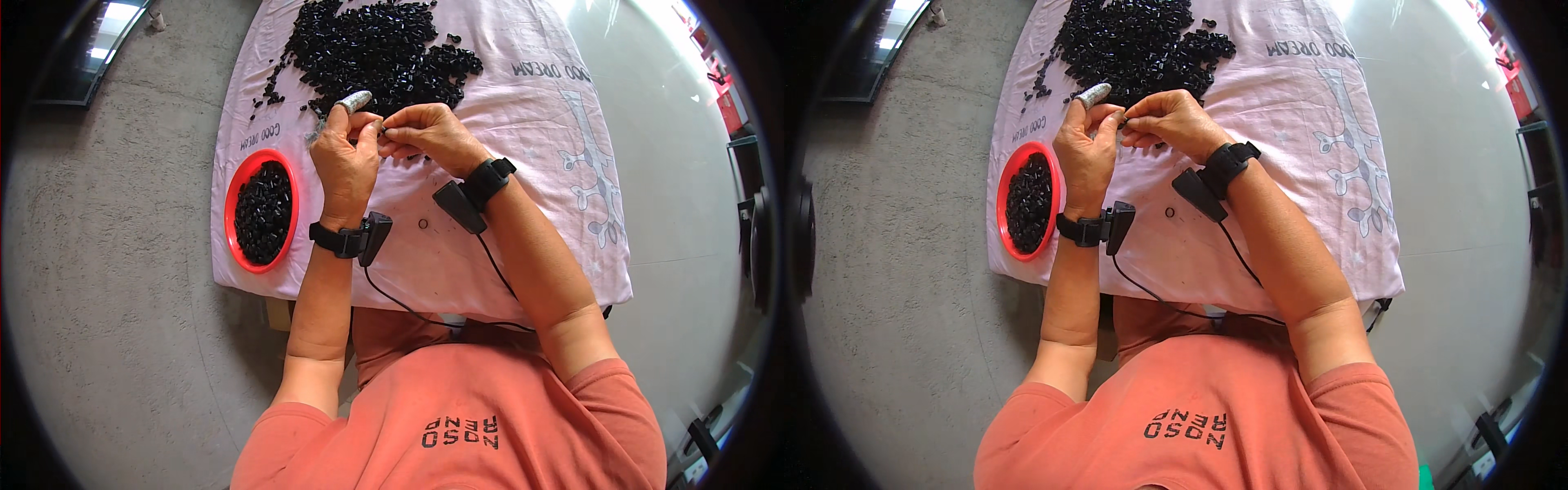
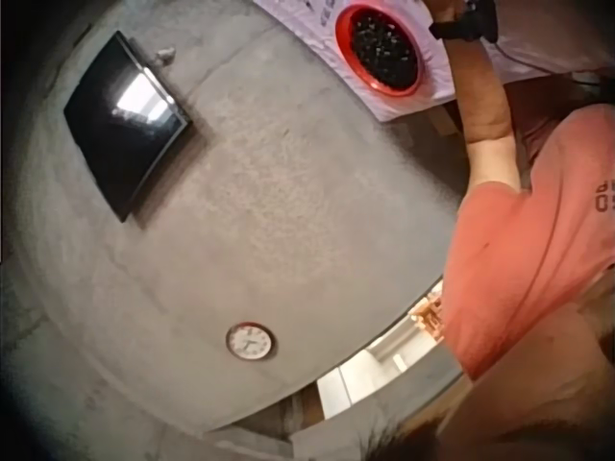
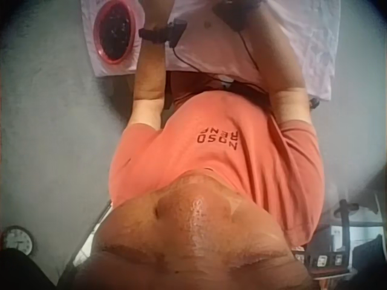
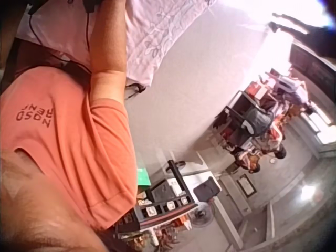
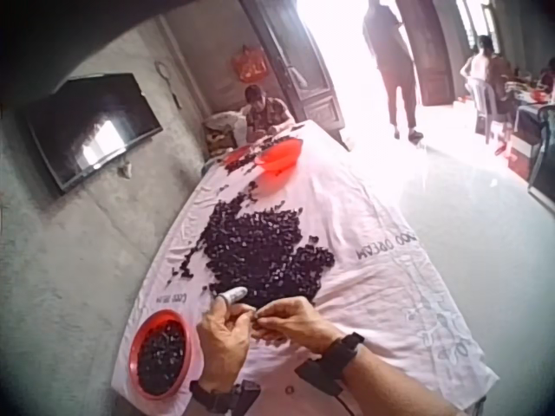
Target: Sorting and inspecting small black plastic components on a table and placing them into a red bowl.
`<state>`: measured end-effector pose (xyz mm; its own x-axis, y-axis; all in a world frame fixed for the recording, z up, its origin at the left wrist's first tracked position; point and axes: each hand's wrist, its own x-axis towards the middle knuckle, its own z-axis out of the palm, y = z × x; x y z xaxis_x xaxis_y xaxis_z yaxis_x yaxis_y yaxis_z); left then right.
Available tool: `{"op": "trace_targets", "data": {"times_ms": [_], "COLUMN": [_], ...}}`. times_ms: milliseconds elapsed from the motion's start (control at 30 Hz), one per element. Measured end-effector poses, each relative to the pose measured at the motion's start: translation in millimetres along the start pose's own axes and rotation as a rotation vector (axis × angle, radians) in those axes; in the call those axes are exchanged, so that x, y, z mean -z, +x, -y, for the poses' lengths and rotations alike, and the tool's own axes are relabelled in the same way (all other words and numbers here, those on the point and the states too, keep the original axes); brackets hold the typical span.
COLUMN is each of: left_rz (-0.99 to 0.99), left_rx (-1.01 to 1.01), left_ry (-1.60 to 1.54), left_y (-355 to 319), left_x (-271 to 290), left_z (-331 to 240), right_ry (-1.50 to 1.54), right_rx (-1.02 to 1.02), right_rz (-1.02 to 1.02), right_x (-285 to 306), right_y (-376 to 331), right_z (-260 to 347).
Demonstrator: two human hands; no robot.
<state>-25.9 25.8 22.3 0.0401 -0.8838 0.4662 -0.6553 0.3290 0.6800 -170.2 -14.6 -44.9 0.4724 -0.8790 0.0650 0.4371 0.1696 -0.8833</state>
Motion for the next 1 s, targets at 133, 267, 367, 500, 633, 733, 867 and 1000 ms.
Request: {"op": "trace_targets", "data": {"times_ms": [133,267,367,500,633,733,867,1000], "left_rz": [-0.041,-0.071,-0.094,-0.096,-0.082,-0.055,-0.008,0.034], "left_rx": [-0.056,-0.127,-0.173,-0.208,-0.201,-0.176,-0.152,-0.061], "left_ry": [0.059,0.095,0.122,0.142,0.119,0.077,0.032,-0.102], "left_y": [-1.3,-3.1,-4.8,-5.7,-3.9,-3.9,-3.8,0.2], "left_x": [-2.1,-5.4,-8.0,-8.0,-6.2,-5.0,-4.4,-3.6], "left_z": [6.6,12.8,9.6,11.3,9.6,7.0,4.9,0.5], "right_ry": [0.007,-0.003,0.007,-0.005,0.003,0.012,-0.002,0.023], "right_rx": [0.002,0.001,-0.006,0.007,0.009,0.008,-0.002,0.027], "right_rz": [-0.008,-0.008,0.001,-0.011,0.015,0.003,0.017,-0.027], "right_x": [-0.5,-1.1,-0.6,-0.3,-1.2,0.0,1.8,4.5], "right_y": [-0.1,-0.1,-1.4,-1.2,-2.2,-2.1,-2.8,-2.5], "right_z": [-0.8,1.0,2.9,2.6,5.6,4.4,6.3,8.5]}}
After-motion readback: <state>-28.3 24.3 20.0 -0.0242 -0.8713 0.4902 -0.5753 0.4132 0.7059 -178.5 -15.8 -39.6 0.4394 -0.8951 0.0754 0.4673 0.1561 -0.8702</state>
